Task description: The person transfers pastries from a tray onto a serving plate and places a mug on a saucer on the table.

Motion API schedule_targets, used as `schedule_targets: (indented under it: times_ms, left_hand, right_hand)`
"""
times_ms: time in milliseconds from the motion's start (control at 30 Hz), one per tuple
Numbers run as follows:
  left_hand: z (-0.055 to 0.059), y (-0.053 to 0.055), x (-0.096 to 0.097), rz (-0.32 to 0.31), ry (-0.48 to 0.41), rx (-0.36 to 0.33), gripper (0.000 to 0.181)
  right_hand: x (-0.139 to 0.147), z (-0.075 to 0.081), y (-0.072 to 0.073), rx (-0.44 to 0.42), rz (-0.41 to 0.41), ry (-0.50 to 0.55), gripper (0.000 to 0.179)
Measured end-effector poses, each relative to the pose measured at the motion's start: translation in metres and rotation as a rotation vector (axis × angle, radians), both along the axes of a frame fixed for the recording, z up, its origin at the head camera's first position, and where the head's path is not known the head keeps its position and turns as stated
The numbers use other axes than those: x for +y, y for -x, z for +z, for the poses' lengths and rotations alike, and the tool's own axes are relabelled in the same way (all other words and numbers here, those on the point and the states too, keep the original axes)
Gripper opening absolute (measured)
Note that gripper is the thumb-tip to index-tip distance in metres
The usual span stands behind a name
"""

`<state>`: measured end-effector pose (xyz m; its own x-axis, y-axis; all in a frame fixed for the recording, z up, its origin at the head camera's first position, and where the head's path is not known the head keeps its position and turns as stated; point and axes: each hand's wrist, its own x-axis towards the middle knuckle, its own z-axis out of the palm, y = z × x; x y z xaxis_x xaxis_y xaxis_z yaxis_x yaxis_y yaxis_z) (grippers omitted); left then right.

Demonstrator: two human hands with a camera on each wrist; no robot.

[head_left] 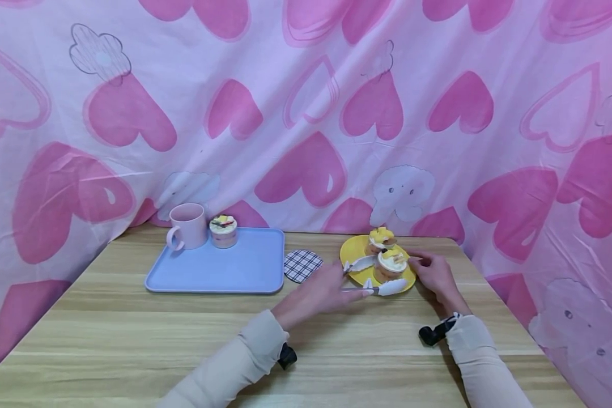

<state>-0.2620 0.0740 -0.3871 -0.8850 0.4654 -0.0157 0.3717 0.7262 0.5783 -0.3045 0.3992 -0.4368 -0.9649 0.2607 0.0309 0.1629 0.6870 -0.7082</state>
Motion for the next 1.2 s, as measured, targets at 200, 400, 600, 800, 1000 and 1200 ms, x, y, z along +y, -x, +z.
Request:
schedule_targets:
  times_ms: [200, 400, 600, 800, 1000, 1200]
  left_hand:
    - [0.003, 0.001, -0.014, 0.014, -0.021, -0.001, 0.097]
    - [-0.002, 0.003, -0.027, -0.001, -0.037, 0.047, 0.074]
    - [-0.009, 0.007, -0.039, -0.015, -0.063, 0.108, 0.064]
    - [-0.015, 0.011, -0.053, -0.02, -0.089, 0.214, 0.069]
    - [-0.015, 0.014, -0.066, 0.003, -0.159, 0.265, 0.062]
    - [-0.012, 0.013, -0.077, 0.032, -0.23, 0.235, 0.062]
  right_hand:
    - [0.0, 0.0, 0.001, -0.003, 0.004, -0.003, 0.041]
    - [0.001, -0.003, 0.002, 0.006, -0.001, -0.008, 0.04]
    - [0.0, -0.004, 0.001, 0.022, -0.006, -0.008, 0.039]
    - [0.0, -0.002, 0.001, 0.022, -0.005, -0.018, 0.04]
    - [-0.002, 0.0, 0.0, 0.012, -0.011, -0.014, 0.04]
    - [-0.003, 0.0, -0.001, 0.001, -0.012, 0.003, 0.041]
